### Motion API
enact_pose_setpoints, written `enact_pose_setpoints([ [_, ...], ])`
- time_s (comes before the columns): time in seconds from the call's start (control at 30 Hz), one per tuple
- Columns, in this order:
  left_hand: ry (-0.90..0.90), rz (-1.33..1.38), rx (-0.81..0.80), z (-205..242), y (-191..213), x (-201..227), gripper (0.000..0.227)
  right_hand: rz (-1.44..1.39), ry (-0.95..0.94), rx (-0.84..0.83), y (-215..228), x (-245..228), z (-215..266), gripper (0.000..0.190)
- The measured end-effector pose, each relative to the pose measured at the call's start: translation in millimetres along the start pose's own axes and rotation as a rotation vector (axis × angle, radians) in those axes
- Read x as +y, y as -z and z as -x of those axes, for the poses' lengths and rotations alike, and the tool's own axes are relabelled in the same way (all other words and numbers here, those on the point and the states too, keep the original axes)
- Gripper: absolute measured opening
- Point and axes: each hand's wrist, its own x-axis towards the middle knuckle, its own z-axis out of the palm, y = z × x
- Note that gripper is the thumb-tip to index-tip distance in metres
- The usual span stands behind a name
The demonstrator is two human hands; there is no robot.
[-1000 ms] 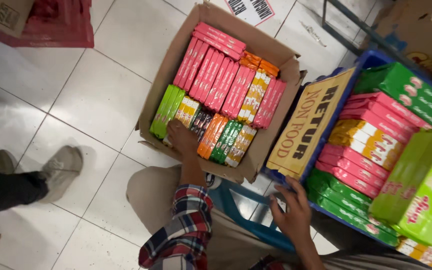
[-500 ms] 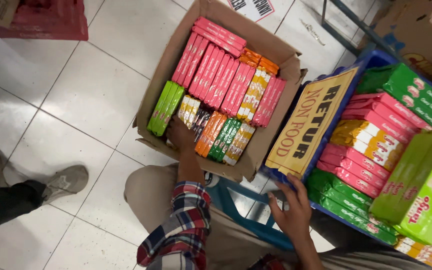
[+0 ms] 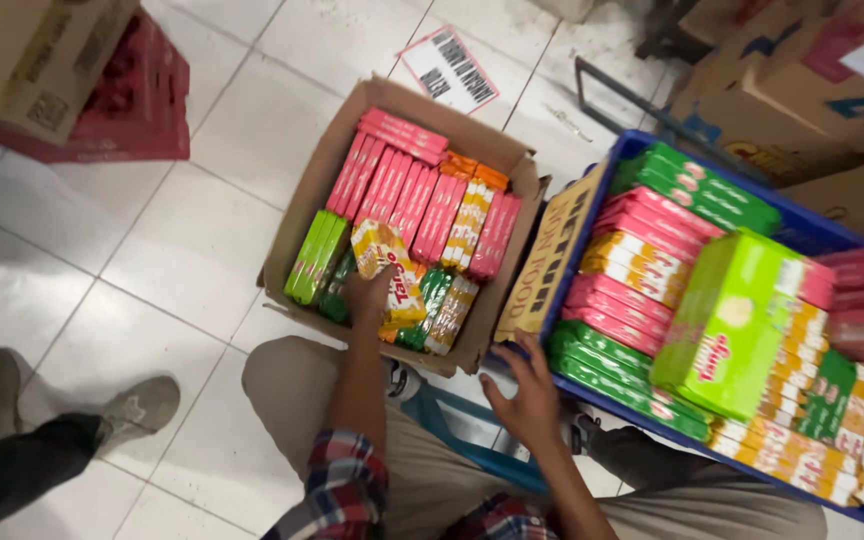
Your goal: The person sits on the floor and transfers packets of Tango drink mix from a cardboard box into a blue plastic basket. They arrange the packets by color and type, stacking them neatly inside the basket.
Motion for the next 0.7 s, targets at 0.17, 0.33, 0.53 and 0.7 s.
enact_pose_setpoints([
  [0.17,-0.238,0.254,-0.301,119,36,48,0.023,-0.343,-0.261,-0.187,37,-34,-9,0.056],
  [0.33,-0.371,0.476,-0.522,201,35,48,0.062,-0.794,-0.318,-0.097,106,-66,-20,0.080],
  [0.53,-0.560,0.461,-0.867,313,14,58,0.075,-1.028,-0.348,-0.056,199,-46,-30,0.101],
  [0.7,-0.606,0.431,-1.106,393,2,70,0.068,-0.970,-0.444,0.133,270,-55,-28,0.099],
])
